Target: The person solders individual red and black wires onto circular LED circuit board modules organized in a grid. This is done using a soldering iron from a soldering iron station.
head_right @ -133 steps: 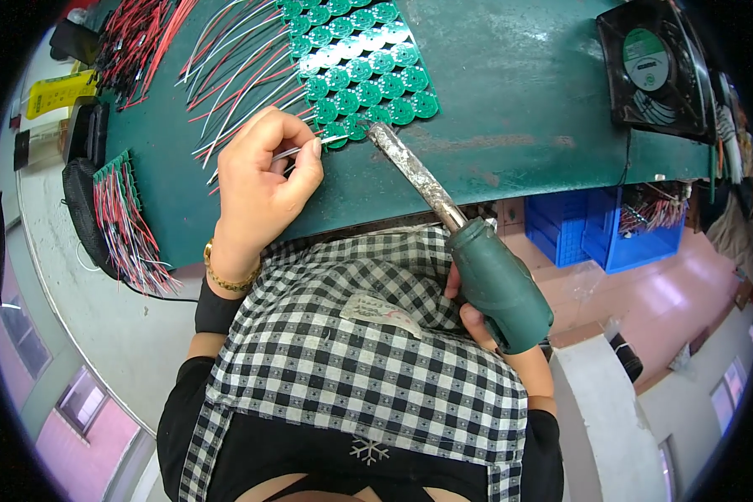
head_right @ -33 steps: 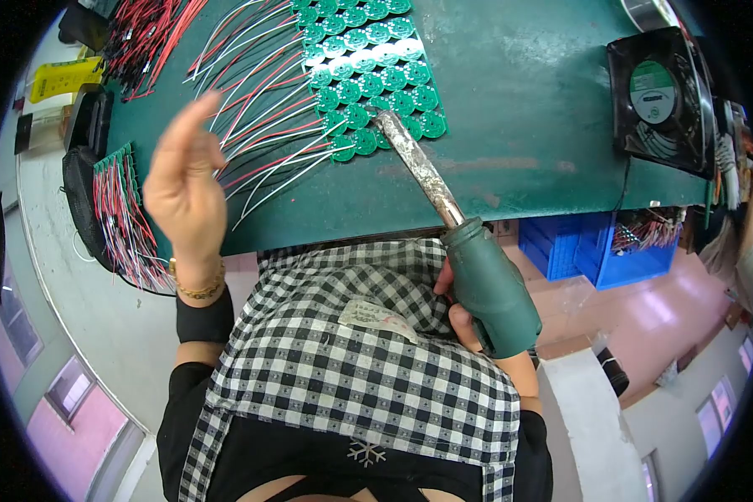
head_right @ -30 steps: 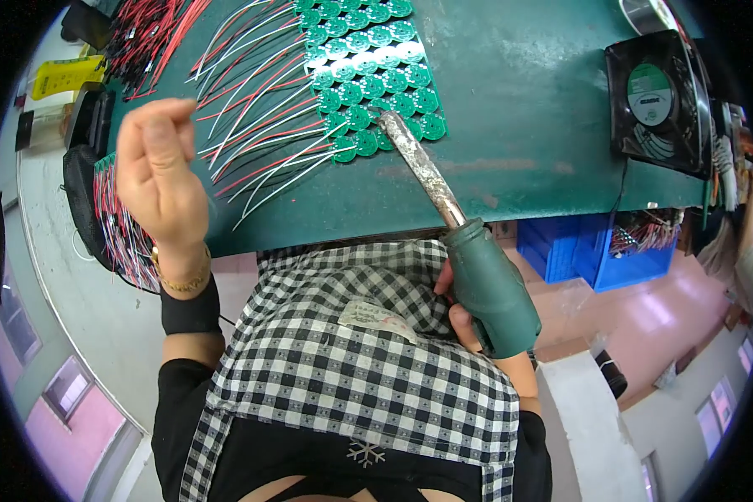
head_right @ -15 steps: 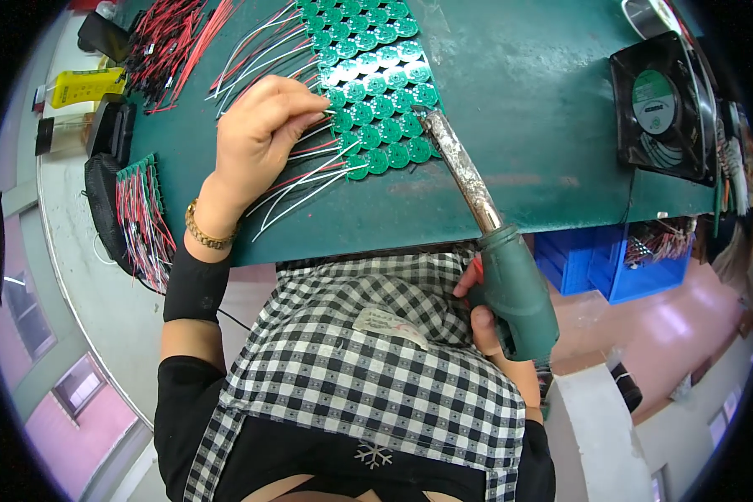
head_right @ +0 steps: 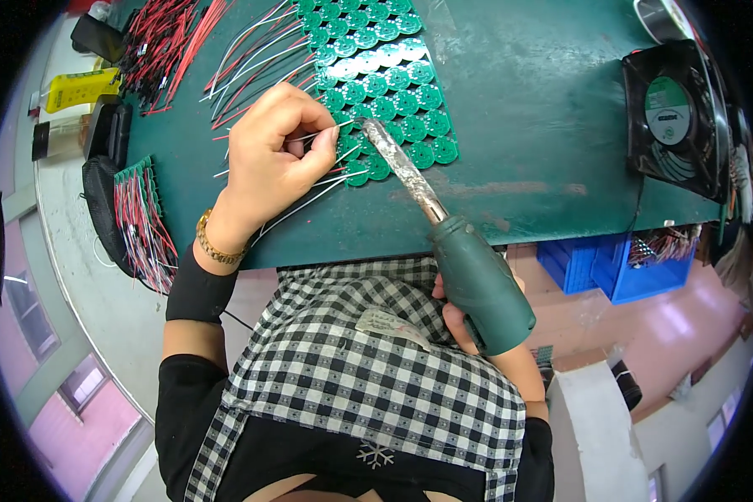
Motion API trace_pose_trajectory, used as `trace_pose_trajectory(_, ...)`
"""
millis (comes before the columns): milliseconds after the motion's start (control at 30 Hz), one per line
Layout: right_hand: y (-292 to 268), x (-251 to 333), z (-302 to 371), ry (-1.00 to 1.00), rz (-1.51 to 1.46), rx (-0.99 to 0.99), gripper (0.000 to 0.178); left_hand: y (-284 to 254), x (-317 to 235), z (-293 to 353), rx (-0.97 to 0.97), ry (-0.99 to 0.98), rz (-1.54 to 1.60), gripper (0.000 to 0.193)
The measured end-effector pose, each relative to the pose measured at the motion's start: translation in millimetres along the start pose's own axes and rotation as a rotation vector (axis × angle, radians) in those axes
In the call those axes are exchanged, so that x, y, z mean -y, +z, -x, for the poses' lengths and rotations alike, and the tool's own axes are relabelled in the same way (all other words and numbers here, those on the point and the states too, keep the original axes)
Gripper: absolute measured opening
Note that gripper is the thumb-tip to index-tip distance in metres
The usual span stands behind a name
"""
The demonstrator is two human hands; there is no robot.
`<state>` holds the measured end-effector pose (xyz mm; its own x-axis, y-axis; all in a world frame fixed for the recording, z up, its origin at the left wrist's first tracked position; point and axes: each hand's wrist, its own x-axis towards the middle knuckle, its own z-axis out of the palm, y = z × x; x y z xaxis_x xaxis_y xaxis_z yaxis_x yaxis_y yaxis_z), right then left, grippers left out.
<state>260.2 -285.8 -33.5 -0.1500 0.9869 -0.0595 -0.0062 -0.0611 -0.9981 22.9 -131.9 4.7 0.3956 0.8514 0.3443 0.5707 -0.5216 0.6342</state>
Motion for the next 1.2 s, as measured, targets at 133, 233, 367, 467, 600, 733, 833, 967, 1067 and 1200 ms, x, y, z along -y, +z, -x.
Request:
trace_pose_trajectory(133, 7, 6, -3, 0.033, 0.001, -0.023, 0.035, 0, 1, 2, 0.013, -0.028, -0.003, 0.009)
trace_pose_trajectory(233, 6, 4, -3, 0.003, 0.021, -0.027, 0.036, 1, 0, 1, 0.009, -0.001, -0.004, 0.010)
trace_pose_trajectory(367, 6, 2, -3, -0.040, 0.122, -0.008, 0.038, 0, 3, 1, 0.009, 0.014, 0.005, 0.010)
trace_pose_trajectory(467, 13, 5, -2, 0.006, 0.104, -0.068, 0.042, 0, 4, 2, 0.018, 0.008, 0.004, 0.009)
trace_pose_trajectory(600, 9, 17, 1, 0.133, 0.119, -0.043, 0.051, 1, 3, 2, 0.017, 0.005, 0.013, 0.009)
trace_pose_trajectory(733, 11, 7, 7, 0.226, -0.110, -0.175, 0.073, -1, 4, 5, 0.009, -0.004, 0.006, 0.010)
trace_pose_trajectory(833, 11, -2, 7, 0.179, -0.152, -0.304, 0.087, -1, 4, 4, 0.012, 0.007, 0.012, 0.010)
trace_pose_trajectory(967, 8, -4, 6, 0.142, -0.164, -0.348, 0.086, -1, 5, 3, 0.014, -0.003, 0.025, 0.010)
trace_pose_trajectory(1067, 4, -3, 5, 0.047, -0.168, -0.376, 0.083, -2, 2, 5, 0.018, 0.002, 0.028, 0.010)
trace_pose_trajectory(1200, -8, -6, 7, -0.107, -0.219, -0.380, 0.074, -7, 0, 6, 0.019, 0.061, 0.030, 0.011)
